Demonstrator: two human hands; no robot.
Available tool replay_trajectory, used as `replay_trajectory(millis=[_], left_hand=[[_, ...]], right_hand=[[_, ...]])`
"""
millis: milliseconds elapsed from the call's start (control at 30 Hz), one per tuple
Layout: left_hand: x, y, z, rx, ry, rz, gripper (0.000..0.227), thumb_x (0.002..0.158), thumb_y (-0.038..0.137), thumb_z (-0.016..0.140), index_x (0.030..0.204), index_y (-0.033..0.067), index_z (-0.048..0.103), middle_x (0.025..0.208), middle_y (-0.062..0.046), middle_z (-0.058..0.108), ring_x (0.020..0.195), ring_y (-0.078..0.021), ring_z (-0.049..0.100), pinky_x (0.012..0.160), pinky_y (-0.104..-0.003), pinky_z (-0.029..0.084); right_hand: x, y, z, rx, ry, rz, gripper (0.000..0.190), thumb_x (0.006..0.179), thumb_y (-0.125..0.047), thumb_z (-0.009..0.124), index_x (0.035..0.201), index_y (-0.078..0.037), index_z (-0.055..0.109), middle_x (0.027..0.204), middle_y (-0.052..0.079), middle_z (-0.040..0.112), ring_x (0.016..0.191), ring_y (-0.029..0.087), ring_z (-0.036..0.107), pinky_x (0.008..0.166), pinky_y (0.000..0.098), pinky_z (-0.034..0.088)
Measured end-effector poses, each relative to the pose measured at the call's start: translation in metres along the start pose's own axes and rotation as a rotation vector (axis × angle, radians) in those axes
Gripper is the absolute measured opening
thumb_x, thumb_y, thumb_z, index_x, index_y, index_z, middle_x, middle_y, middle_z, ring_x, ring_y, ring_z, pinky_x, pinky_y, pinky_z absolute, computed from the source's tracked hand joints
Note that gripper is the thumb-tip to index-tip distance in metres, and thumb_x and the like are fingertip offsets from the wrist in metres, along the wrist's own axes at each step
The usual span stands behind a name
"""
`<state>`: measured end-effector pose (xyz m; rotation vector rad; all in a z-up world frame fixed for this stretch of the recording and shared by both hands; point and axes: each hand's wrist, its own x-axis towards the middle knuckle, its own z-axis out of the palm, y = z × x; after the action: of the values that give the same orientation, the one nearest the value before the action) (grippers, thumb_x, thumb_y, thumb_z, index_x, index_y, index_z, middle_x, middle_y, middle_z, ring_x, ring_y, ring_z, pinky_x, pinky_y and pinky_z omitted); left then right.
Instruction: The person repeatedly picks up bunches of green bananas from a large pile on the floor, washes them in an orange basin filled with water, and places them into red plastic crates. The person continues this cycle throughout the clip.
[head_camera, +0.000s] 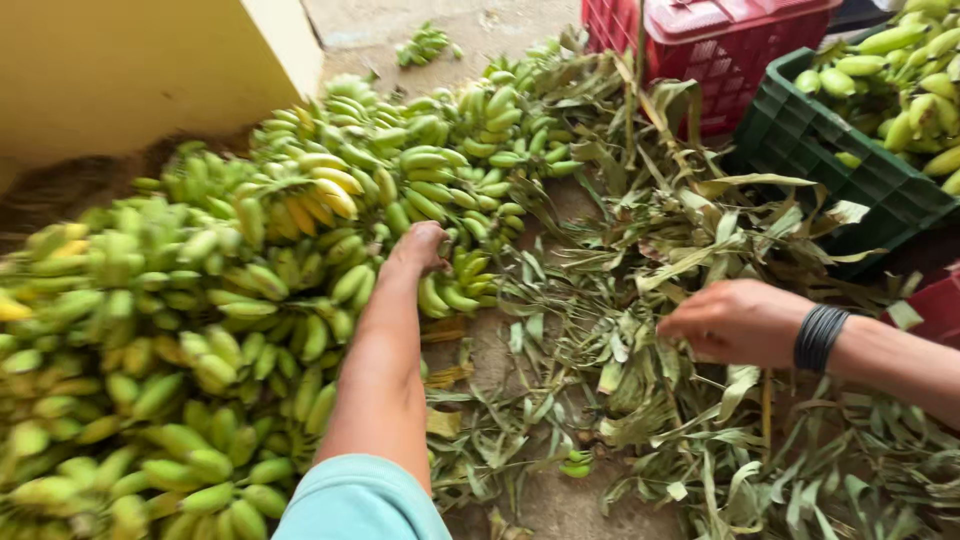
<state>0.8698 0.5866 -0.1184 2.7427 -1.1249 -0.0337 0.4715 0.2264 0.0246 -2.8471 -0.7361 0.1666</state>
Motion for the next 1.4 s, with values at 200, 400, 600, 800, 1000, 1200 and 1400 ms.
replay_trajectory(millis=[200, 400, 600, 800, 1000, 1200, 1400], left_hand=[[-0.021, 0.052, -0.067, -0.047, -0.003, 0.101, 0.036, 0.071, 0.028, 0.093, 0.099, 0.0111, 0.077, 0.105, -0.012, 0.071, 0.102, -0.0325, 0.068, 0.092, -0.043, 0.054], [-0.010, 0.142, -0.158, -0.145, -0.135, 0.399, 0.023, 0.071, 0.028, 0.090, 0.087, 0.0138, 0.081, 0.085, -0.007, 0.075, 0.076, -0.0204, 0.071, 0.073, -0.036, 0.059], [-0.006, 0.266, -0.224, -0.216, -0.163, 0.734, 0.026, 0.074, 0.030, 0.093, 0.080, 0.0113, 0.076, 0.077, -0.003, 0.072, 0.068, -0.0161, 0.067, 0.063, -0.033, 0.057], [-0.002, 0.335, -0.234, -0.480, -0.229, 0.768, 0.034, 0.087, 0.041, 0.084, 0.089, 0.0093, 0.072, 0.084, -0.007, 0.073, 0.067, -0.0144, 0.068, 0.053, -0.029, 0.056], [0.049, 0.255, -0.210, -0.623, 0.011, 0.518, 0.044, 0.100, 0.053, 0.063, 0.096, 0.0107, 0.071, 0.091, -0.006, 0.074, 0.075, -0.0146, 0.072, 0.064, -0.027, 0.059], [0.059, 0.109, -0.097, -0.201, 0.185, 0.184, 0.047, 0.087, 0.052, 0.074, 0.087, 0.0051, 0.073, 0.089, -0.015, 0.074, 0.084, -0.0314, 0.071, 0.077, -0.047, 0.055], [0.057, 0.064, 0.043, -0.127, -0.281, -0.174, 0.070, 0.077, 0.071, 0.074, 0.091, 0.0032, 0.077, 0.097, -0.019, 0.077, 0.089, -0.0324, 0.075, 0.087, -0.042, 0.059]], right_hand=[[0.019, -0.018, -0.004, -0.008, 0.117, -0.026, 0.022, 0.089, -0.018, 0.066, 0.109, -0.015, 0.074, 0.088, 0.008, 0.077, 0.079, 0.029, 0.074, 0.071, 0.0440, 0.060], [0.032, -0.033, 0.008, 0.288, 0.376, 0.132, 0.028, 0.091, -0.032, 0.069, 0.112, -0.013, 0.069, 0.122, 0.009, 0.077, 0.089, 0.023, 0.077, 0.079, 0.0386, 0.063], [0.049, 0.001, 0.023, 0.838, 0.339, 0.563, 0.110, 0.074, -0.062, 0.078, 0.157, -0.014, 0.025, 0.153, 0.020, 0.042, 0.132, 0.028, 0.050, 0.099, 0.0459, 0.049], [0.041, 0.056, 0.062, 1.232, 0.344, 0.344, 0.097, 0.076, -0.068, 0.071, 0.151, -0.012, 0.045, 0.136, 0.011, 0.060, 0.121, 0.020, 0.058, 0.102, 0.0373, 0.048], [0.022, 0.081, 0.133, 1.403, 0.231, 0.344, 0.083, 0.081, -0.065, 0.070, 0.141, -0.008, 0.056, 0.120, 0.007, 0.066, 0.106, 0.019, 0.062, 0.093, 0.0375, 0.054], [-0.014, 0.043, 0.195, 1.452, -0.018, 0.445, 0.085, 0.075, -0.065, 0.072, 0.140, -0.014, 0.055, 0.115, 0.006, 0.068, 0.103, 0.020, 0.065, 0.094, 0.0395, 0.057], [-0.031, 0.017, 0.216, 1.357, -0.107, 0.365, 0.090, 0.075, -0.070, 0.069, 0.143, -0.013, 0.053, 0.135, 0.001, 0.066, 0.124, 0.013, 0.059, 0.108, 0.0337, 0.044]])
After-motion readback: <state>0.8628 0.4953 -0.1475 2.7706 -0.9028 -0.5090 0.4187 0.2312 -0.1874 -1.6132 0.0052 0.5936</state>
